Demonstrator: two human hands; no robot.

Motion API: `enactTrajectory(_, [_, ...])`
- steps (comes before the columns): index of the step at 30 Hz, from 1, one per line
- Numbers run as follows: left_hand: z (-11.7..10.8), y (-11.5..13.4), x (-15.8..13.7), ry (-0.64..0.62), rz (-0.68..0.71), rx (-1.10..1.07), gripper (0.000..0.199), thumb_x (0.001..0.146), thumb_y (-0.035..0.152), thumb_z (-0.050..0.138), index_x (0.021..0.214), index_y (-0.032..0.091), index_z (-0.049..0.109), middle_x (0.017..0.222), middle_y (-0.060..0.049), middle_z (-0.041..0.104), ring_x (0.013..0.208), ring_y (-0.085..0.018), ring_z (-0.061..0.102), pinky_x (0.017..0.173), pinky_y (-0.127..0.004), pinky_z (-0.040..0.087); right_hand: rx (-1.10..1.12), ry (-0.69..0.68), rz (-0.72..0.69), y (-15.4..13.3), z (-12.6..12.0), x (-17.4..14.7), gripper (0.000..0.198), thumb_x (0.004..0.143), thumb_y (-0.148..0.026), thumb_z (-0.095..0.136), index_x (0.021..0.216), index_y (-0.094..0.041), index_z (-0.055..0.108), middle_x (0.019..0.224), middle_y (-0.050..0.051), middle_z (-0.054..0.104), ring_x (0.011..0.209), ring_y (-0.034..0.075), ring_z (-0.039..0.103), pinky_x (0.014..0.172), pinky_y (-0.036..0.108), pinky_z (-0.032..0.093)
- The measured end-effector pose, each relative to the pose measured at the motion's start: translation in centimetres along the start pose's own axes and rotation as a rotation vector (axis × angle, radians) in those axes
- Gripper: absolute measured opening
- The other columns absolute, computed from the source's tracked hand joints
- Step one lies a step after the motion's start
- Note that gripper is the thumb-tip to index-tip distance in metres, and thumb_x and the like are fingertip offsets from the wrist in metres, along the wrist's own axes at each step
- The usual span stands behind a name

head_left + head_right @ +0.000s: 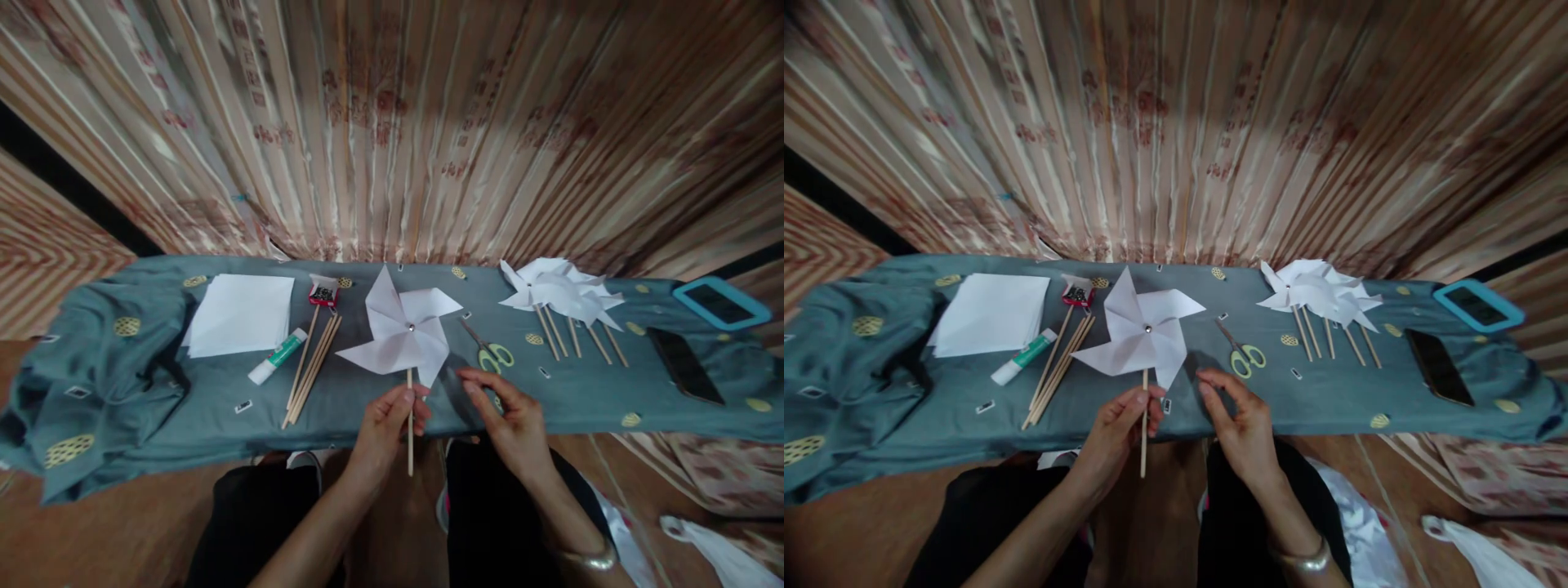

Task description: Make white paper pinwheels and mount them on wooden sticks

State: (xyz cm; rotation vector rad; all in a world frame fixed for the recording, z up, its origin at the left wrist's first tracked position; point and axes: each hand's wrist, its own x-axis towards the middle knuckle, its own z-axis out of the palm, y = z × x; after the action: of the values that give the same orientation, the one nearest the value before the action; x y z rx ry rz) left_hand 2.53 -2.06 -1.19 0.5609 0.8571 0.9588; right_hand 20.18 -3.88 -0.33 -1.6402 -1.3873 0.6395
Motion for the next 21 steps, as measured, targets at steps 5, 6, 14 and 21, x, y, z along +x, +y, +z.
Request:
enactTrajectory(5, [-0.1,0.2,1.6,-0.023,0.046,0.000,0.044,0.067,0.053,0.075,0.084,0.013,0.072,0.058,0.001,0.059,0.052,-0.008,0.048,0.054,-0.021,0.037,0.282,0.102,0.023,0.4,1.7,4.6,0.024,0.078,-0.043,0.068,0.090,-0.023,0.074,0.092,0.005,0.076,0.084,0.020,0.067,0.083,0.037,0.051])
enactTrajectory(6, [-0.2,0.1,1.6,-0.028,0.045,0.001,0.044,0.068,0.053,0.074,0.084,0.013,0.071,0.057,0.002,0.059,0.051,-0.008,0.048,0.054,-0.021,0.037,0.339,0.117,0.050,0.8,2.1,4.9,0.025,0.076,-0.044,0.070,0.088,-0.023,0.074,0.091,0.005,0.076,0.081,0.020,0.067,0.082,0.036,0.051])
enactTrajectory(14, [-0.9,-0.6,1.2,-0.035,-0.018,0.016,0.044,0.067,0.053,0.075,0.085,0.013,0.071,0.058,0.002,0.058,0.051,-0.007,0.047,0.053,-0.021,0.036,0.584,0.080,0.269,3.3,2.6,4.1,0.036,0.068,-0.056,0.075,0.083,-0.023,0.076,0.088,0.005,0.077,0.081,0.019,0.068,0.087,0.038,0.050])
enactTrajectory(21, [-0.9,0.2,2.5,0.001,0.051,0.076,0.044,0.066,0.053,0.075,0.086,0.014,0.073,0.061,0.001,0.059,0.055,-0.009,0.048,0.057,-0.021,0.038,0.471,-0.042,0.183,2.3,2.9,3.6,0.038,0.073,-0.057,0.070,0.088,-0.022,0.075,0.092,0.006,0.076,0.084,0.021,0.068,0.081,0.035,0.052])
